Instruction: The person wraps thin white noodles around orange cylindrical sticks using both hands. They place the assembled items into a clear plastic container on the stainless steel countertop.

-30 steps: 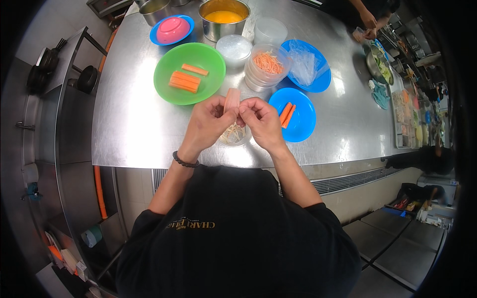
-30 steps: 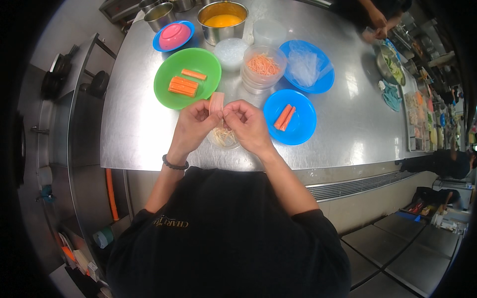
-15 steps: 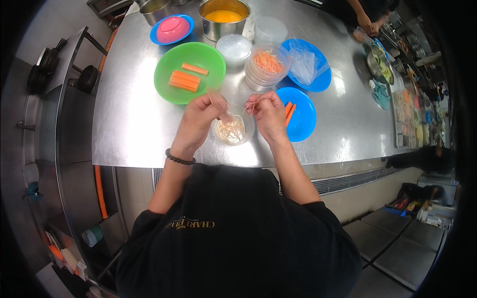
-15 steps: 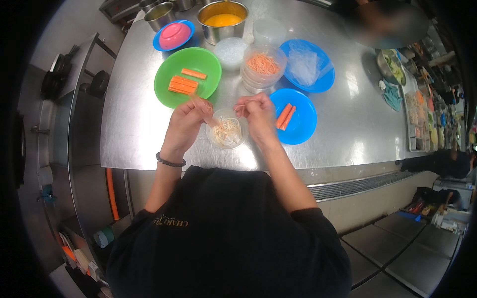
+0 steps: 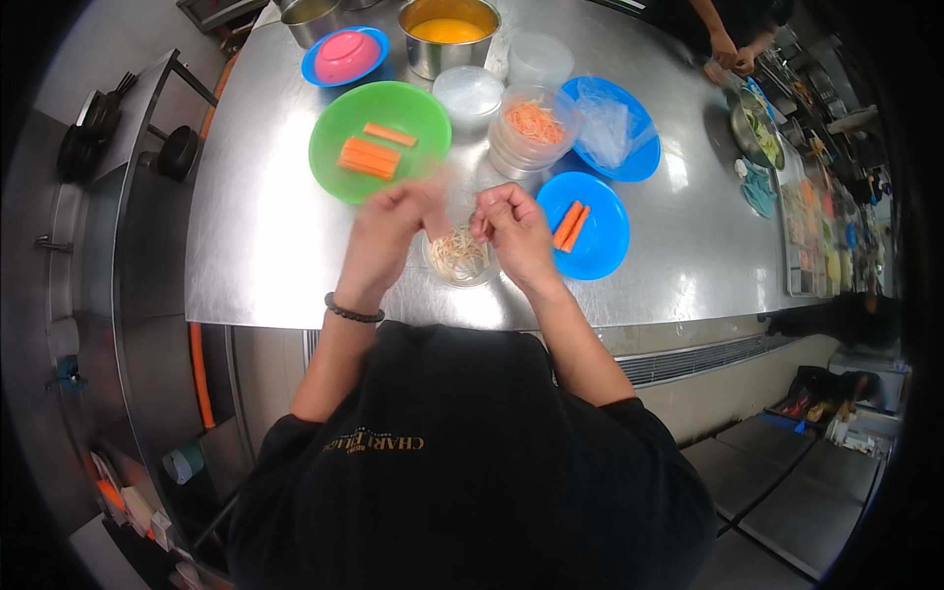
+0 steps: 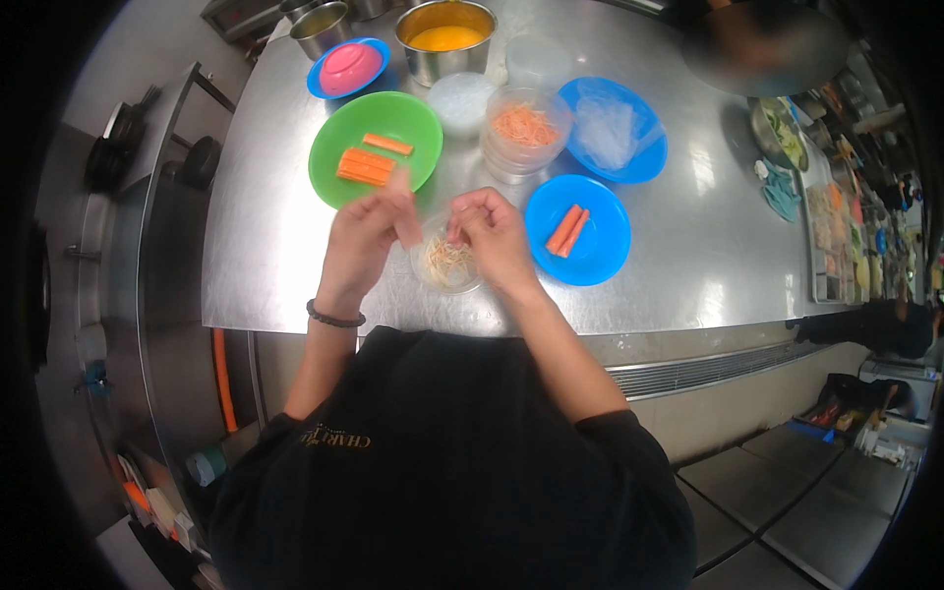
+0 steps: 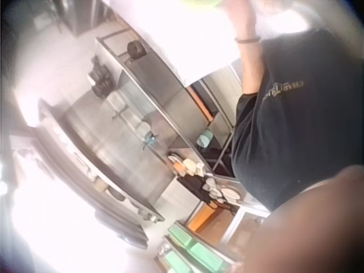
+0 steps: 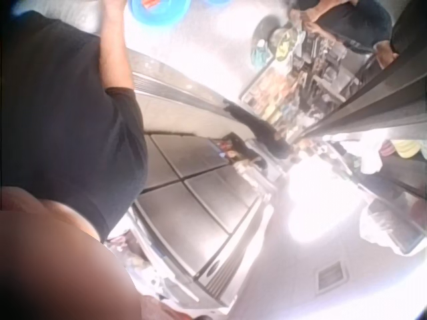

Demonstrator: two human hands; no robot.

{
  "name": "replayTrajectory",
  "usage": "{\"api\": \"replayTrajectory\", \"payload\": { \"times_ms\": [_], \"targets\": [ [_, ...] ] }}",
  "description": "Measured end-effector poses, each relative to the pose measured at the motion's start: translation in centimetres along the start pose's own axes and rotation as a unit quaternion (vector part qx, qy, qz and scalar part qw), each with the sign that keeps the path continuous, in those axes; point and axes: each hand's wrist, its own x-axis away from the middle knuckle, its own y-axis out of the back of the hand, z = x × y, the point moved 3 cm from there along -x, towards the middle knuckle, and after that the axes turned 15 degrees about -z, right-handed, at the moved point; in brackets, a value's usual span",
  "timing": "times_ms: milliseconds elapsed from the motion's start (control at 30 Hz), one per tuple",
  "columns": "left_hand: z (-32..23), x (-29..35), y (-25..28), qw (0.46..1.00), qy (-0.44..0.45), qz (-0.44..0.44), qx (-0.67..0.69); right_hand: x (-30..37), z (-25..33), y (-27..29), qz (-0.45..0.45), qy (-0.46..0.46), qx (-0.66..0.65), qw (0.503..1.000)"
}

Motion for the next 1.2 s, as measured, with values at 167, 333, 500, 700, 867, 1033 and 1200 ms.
{"api": "replayTrajectory", "payload": {
  "times_ms": [167,333,500,700,867,1033,1200],
  "targets": [
    [-1.6,-0.7,1.5,0.997,0.004,-0.030,0.075,-1.0,0.4,2.9,-0.034,0.014,-0.090,0.995],
    [-0.3,0.1,-0.5,0.999,0.025,0.016,0.022,0.7,2.1,-0.6,0.126,0.036,0.047,0.990],
    [-0.1,0.0,-0.8,0.999,0.018,0.026,-0.011,1.4,1.4,-1.3,0.115,0.006,0.083,0.990],
    [0.4,-1.1,0.9,0.999,-0.002,0.037,0.012,1.1,0.1,-0.3,0.105,0.014,0.069,0.992],
    [-2.3,-1.5,2.4,0.995,-0.039,-0.056,0.078,1.9,0.4,0.3,0.132,0.229,0.325,0.908],
    [-1.3,-1.0,2.1,0.998,-0.043,-0.042,-0.009,1.7,-1.3,-0.1,0.163,0.280,0.539,0.778],
    [0.2,-0.4,1.2,0.999,-0.026,-0.020,-0.020,2.1,1.1,-0.6,0.145,0.188,0.562,0.792]
  ]
}}
